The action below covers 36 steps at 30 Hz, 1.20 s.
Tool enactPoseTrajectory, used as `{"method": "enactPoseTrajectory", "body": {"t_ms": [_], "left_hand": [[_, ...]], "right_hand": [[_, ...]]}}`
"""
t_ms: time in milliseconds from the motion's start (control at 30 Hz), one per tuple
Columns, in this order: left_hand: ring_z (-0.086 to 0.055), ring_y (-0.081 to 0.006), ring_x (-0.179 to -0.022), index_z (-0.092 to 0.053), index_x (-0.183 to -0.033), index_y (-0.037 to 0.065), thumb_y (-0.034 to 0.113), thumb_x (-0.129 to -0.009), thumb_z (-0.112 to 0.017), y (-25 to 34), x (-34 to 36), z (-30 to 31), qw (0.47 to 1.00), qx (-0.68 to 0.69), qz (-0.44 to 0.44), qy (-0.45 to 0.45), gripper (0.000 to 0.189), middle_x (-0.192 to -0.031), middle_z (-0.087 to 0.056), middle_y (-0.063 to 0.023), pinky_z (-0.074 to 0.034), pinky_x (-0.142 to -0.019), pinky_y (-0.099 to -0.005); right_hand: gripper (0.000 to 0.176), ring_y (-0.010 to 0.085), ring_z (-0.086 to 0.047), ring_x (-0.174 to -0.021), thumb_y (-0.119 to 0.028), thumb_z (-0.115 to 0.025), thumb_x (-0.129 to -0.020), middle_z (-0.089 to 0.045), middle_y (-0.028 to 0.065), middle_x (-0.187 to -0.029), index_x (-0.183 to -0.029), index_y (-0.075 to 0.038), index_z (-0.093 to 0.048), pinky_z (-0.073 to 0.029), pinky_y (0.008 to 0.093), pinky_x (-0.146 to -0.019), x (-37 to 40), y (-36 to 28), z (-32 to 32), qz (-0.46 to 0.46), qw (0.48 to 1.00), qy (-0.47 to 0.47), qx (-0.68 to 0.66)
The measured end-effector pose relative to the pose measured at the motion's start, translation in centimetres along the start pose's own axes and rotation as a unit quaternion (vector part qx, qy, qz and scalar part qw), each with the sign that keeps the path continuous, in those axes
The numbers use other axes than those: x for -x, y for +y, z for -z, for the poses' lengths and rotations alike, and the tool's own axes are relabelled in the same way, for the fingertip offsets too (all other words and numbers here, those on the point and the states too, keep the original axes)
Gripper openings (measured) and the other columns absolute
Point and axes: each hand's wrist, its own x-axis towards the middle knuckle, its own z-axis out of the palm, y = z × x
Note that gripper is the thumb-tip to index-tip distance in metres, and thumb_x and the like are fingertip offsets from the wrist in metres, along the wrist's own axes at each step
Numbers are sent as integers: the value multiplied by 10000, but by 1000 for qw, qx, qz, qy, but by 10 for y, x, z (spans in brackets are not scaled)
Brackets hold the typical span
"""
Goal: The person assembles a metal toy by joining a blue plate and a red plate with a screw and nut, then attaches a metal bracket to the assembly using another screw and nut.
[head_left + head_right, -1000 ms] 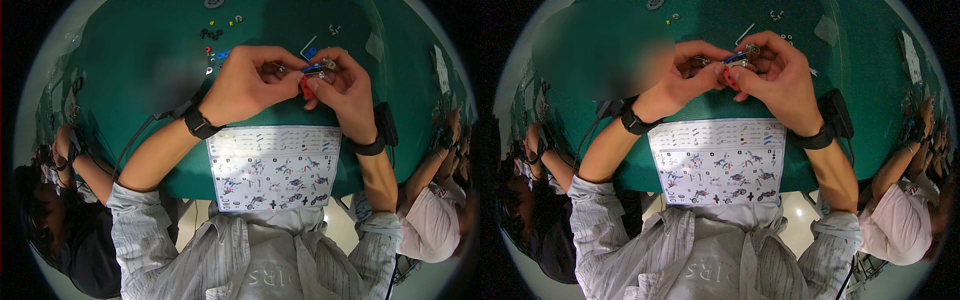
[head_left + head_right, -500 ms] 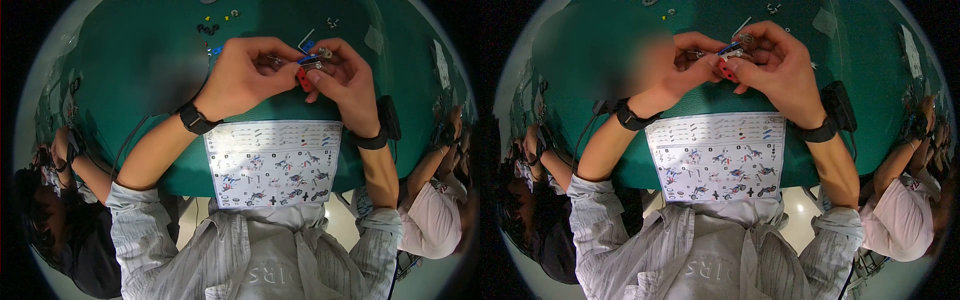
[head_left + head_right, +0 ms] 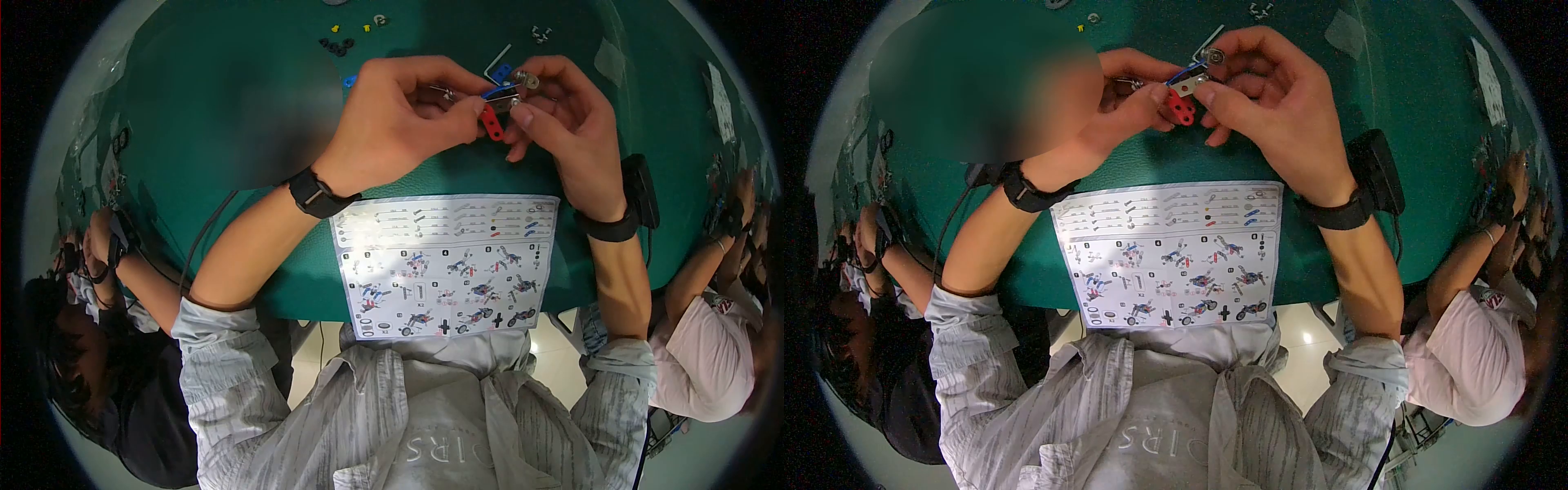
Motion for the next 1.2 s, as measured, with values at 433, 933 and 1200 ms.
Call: {"method": "enactPoseTrajectory", "body": {"t_ms": [433,933,1200], "left_hand": [[-687,-145,-842,-638,-1123,-66,81,-951,-617,1,0,1,1000,-15,2,-3,227,-969,-701,-126,-585,-733,-268],[-696,-158,-835,-631,-1126,-75,44,-950,-596,-2,-1,1,1000,3,7,2,216,-956,-701,-124,-587,-740,-268],[-695,-162,-847,-629,-1125,-72,30,-955,-583,2,0,0,1000,-3,28,4,203,-954,-701,-128,-582,-735,-272]], "right_hand": [[360,145,-667,-791,-33,-678,-885,-607,108,-1019,-1205,21,-524,-590,264,-612,0,0,0,4,1000,5,-2],[334,139,-661,-759,-16,-669,-874,-615,95,-986,-1181,17,-542,-580,263,-595,-1,-1,-1,-5,1000,21,-12],[329,124,-647,-745,-15,-681,-865,-606,84,-963,-1162,13,-543,-572,251,-579,-1,-4,-4,-17,999,30,-17]]}}
